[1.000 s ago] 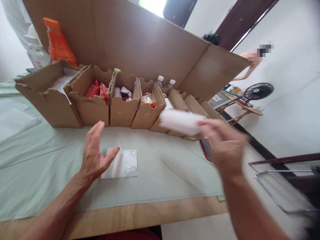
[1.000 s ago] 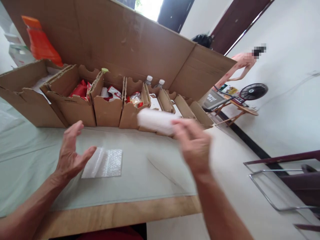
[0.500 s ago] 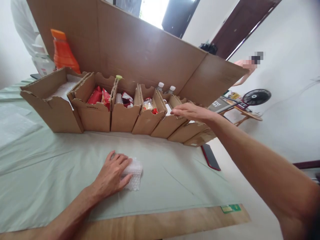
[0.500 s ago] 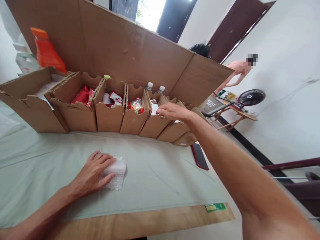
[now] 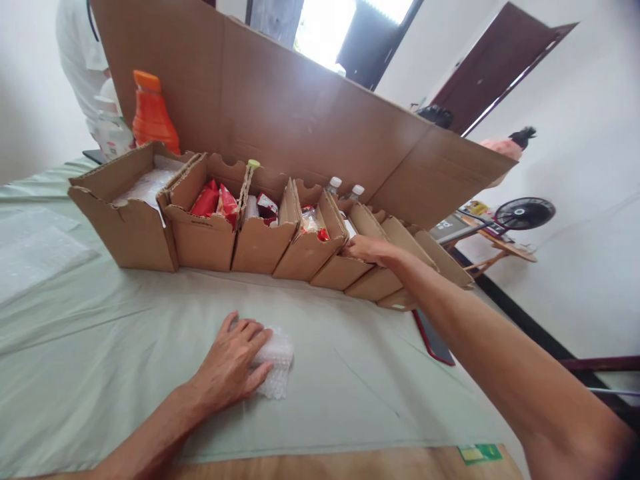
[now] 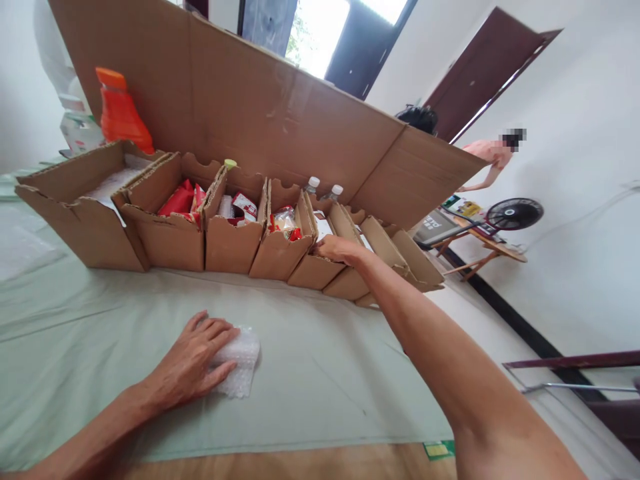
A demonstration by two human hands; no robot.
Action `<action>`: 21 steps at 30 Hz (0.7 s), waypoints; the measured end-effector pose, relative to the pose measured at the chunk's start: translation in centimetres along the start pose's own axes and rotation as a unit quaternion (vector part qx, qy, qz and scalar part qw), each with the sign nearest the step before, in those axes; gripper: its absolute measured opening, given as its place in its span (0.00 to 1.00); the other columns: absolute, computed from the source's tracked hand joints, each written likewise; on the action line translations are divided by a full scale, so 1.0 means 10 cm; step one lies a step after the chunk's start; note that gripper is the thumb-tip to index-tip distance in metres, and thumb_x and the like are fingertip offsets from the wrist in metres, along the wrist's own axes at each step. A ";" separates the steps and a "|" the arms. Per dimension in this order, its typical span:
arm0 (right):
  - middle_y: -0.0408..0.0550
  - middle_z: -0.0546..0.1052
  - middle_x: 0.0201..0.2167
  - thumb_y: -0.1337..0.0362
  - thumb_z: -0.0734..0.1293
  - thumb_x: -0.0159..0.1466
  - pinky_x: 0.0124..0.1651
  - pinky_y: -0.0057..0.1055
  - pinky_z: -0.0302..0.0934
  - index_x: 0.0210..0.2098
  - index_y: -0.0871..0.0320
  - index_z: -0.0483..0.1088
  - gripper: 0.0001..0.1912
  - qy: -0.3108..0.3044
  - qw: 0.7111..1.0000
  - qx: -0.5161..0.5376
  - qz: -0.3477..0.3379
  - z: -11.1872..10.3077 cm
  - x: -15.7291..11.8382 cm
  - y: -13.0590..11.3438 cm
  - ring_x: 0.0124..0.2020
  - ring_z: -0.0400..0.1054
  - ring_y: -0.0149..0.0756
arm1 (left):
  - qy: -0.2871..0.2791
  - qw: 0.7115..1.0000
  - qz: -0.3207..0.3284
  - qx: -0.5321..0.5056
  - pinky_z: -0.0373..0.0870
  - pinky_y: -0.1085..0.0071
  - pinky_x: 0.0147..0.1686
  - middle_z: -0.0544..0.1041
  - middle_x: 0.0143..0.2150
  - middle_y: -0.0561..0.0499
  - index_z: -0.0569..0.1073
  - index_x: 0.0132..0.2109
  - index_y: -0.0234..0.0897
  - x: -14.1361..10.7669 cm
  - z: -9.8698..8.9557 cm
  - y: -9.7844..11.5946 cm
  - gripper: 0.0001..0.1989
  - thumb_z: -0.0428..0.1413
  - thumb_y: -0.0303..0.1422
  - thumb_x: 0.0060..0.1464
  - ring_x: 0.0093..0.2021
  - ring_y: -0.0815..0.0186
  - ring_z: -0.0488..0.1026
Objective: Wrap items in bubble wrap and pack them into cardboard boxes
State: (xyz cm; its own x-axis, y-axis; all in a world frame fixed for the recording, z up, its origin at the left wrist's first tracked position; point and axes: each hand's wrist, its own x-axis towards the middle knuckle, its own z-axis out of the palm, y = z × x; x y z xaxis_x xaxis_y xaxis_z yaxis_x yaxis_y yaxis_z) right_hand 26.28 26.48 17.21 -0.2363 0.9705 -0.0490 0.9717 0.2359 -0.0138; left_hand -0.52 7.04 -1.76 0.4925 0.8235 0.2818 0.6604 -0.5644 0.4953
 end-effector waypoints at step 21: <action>0.46 0.84 0.46 0.57 0.63 0.68 0.52 0.44 0.68 0.47 0.47 0.80 0.15 0.148 0.977 0.119 -0.102 -0.04 -0.92 -0.56 0.46 0.77 0.48 | -0.011 0.997 0.051 0.056 0.57 0.43 0.67 0.75 0.61 0.39 0.70 0.61 0.38 0.04 0.07 0.20 0.22 0.57 0.32 0.61 0.64 0.46 0.70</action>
State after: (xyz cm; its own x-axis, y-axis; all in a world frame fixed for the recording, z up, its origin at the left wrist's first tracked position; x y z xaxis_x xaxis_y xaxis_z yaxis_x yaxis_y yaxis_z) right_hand 22.98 16.26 18.12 -0.3807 0.8847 0.2690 0.8680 0.4422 -0.2260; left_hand 1.37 6.20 -1.25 0.5723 0.7604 0.3069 0.6641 -0.6494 0.3705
